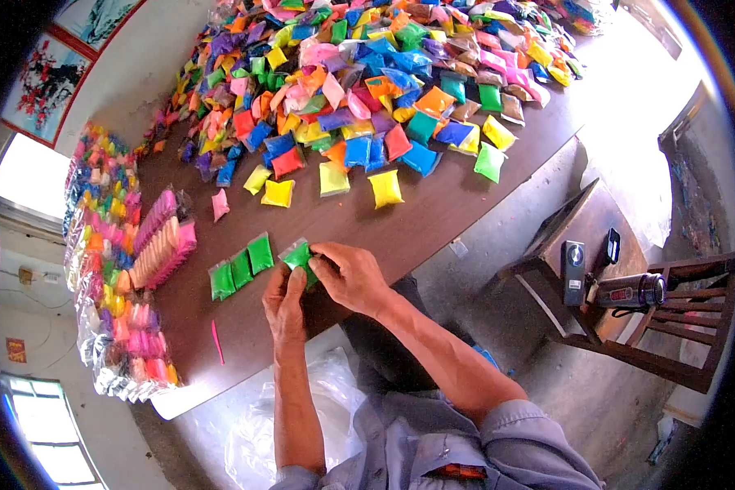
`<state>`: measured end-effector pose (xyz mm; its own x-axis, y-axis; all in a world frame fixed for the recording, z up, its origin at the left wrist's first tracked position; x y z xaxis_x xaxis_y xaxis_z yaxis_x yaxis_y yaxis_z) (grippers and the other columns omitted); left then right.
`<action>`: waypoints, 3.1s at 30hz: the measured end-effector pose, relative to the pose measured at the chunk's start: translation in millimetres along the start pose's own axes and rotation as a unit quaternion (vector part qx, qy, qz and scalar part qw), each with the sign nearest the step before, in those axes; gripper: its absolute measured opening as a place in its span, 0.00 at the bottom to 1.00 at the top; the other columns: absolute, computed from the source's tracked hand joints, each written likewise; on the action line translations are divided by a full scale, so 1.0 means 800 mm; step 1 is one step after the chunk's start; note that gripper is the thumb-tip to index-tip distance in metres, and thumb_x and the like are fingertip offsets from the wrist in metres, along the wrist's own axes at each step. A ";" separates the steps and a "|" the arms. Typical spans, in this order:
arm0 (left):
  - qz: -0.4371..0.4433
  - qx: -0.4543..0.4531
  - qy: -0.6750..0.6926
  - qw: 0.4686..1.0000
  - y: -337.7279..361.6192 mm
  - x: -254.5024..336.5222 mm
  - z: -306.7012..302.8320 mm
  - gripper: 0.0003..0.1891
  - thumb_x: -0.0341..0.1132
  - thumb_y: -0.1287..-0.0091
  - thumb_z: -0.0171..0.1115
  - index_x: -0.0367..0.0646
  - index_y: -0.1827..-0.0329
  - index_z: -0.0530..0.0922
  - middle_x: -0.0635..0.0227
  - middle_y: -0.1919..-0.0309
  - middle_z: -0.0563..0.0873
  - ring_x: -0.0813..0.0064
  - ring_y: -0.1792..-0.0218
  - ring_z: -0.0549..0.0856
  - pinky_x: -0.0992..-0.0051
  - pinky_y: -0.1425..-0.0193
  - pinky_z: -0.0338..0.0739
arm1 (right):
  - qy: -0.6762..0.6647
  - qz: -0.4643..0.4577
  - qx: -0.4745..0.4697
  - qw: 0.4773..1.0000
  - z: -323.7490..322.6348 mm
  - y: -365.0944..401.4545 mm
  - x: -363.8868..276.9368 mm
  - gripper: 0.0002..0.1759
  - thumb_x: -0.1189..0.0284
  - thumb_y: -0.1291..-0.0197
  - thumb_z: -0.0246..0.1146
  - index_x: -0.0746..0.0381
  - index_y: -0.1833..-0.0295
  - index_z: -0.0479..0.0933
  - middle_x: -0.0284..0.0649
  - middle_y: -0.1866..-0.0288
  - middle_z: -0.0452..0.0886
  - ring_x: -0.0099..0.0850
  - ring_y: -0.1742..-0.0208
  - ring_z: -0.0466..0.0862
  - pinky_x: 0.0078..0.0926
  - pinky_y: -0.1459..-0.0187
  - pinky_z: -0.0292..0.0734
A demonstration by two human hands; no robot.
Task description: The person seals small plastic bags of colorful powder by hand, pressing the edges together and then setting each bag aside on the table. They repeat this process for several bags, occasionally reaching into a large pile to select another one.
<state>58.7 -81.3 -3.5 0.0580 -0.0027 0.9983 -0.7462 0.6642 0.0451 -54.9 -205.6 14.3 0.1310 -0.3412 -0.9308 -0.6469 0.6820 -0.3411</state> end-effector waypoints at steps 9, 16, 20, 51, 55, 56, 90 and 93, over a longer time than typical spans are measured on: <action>0.016 0.005 -0.008 1.000 0.000 -0.005 -0.003 0.06 0.30 0.23 0.68 0.38 0.48 0.85 0.75 0.57 0.87 0.85 0.56 0.82 0.80 0.50 0.77 | 0.027 0.009 -0.015 0.999 -0.002 -0.003 -0.008 0.14 0.66 0.29 0.65 0.68 0.52 0.80 0.53 0.59 0.83 0.52 0.59 0.86 0.43 0.58 0.80; 0.011 -0.010 -0.002 1.000 0.001 0.001 0.000 0.06 0.34 0.24 0.70 0.40 0.52 0.86 0.77 0.60 0.85 0.86 0.60 0.79 0.80 0.54 0.73 | 0.013 0.012 -0.027 0.999 0.000 0.000 0.002 0.13 0.68 0.29 0.65 0.68 0.51 0.80 0.52 0.59 0.84 0.49 0.60 0.86 0.42 0.59 0.80; 0.008 -0.002 -0.007 1.000 -0.002 -0.012 -0.011 0.06 0.33 0.24 0.70 0.40 0.53 0.87 0.78 0.61 0.85 0.86 0.60 0.79 0.81 0.55 0.73 | 0.015 -0.002 -0.026 1.000 0.002 0.001 0.001 0.13 0.67 0.29 0.65 0.68 0.51 0.80 0.52 0.59 0.84 0.49 0.60 0.86 0.43 0.59 0.80; -0.001 0.031 -0.005 1.000 0.005 -0.005 -0.006 0.06 0.32 0.25 0.70 0.38 0.53 0.88 0.81 0.62 0.86 0.87 0.61 0.79 0.81 0.56 0.74 | 0.003 0.022 -0.021 1.000 -0.001 0.000 0.000 0.13 0.66 0.30 0.66 0.67 0.55 0.82 0.50 0.61 0.84 0.45 0.64 0.86 0.40 0.62 0.80; 0.015 0.016 0.022 1.000 0.003 -0.012 -0.010 0.07 0.32 0.25 0.71 0.39 0.52 0.89 0.80 0.61 0.87 0.87 0.60 0.79 0.82 0.55 0.73 | 0.015 0.018 -0.028 0.999 0.000 0.000 -0.002 0.14 0.65 0.30 0.65 0.67 0.54 0.83 0.48 0.61 0.85 0.42 0.64 0.86 0.38 0.62 0.80; 0.015 0.016 0.022 1.000 0.003 -0.012 -0.010 0.07 0.32 0.25 0.71 0.39 0.52 0.89 0.80 0.61 0.87 0.87 0.60 0.79 0.82 0.55 0.73 | 0.015 0.018 -0.028 0.999 0.000 0.000 -0.003 0.14 0.65 0.30 0.65 0.67 0.54 0.83 0.48 0.61 0.85 0.42 0.64 0.86 0.38 0.62 0.80; 0.031 0.014 -0.020 0.999 0.004 -0.003 -0.008 0.07 0.30 0.24 0.68 0.38 0.49 0.90 0.76 0.61 0.89 0.86 0.59 0.82 0.81 0.52 0.77 | 0.016 -0.003 -0.031 0.999 0.000 -0.003 -0.009 0.11 0.67 0.29 0.66 0.66 0.53 0.84 0.48 0.60 0.86 0.48 0.61 0.87 0.39 0.60 0.81; 0.029 0.021 -0.008 0.999 0.004 -0.007 -0.009 0.07 0.32 0.23 0.68 0.39 0.51 0.89 0.77 0.61 0.89 0.85 0.59 0.82 0.80 0.53 0.77 | 0.034 -0.039 -0.015 0.999 0.003 -0.001 -0.014 0.12 0.67 0.29 0.66 0.66 0.52 0.84 0.48 0.60 0.86 0.48 0.61 0.87 0.39 0.60 0.81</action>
<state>61.1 -73.6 -9.0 0.0037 0.0228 0.9997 -0.7749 0.6319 -0.0116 -54.3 -200.7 24.4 0.1317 -0.4364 -0.8901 -0.6594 0.6319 -0.4074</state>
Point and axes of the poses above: each hand's wrist, its own y-axis away from the middle knuckle, its own z-axis out of the palm, x = y × z, the point moved 7 cm from there along -y, towards the middle knuckle
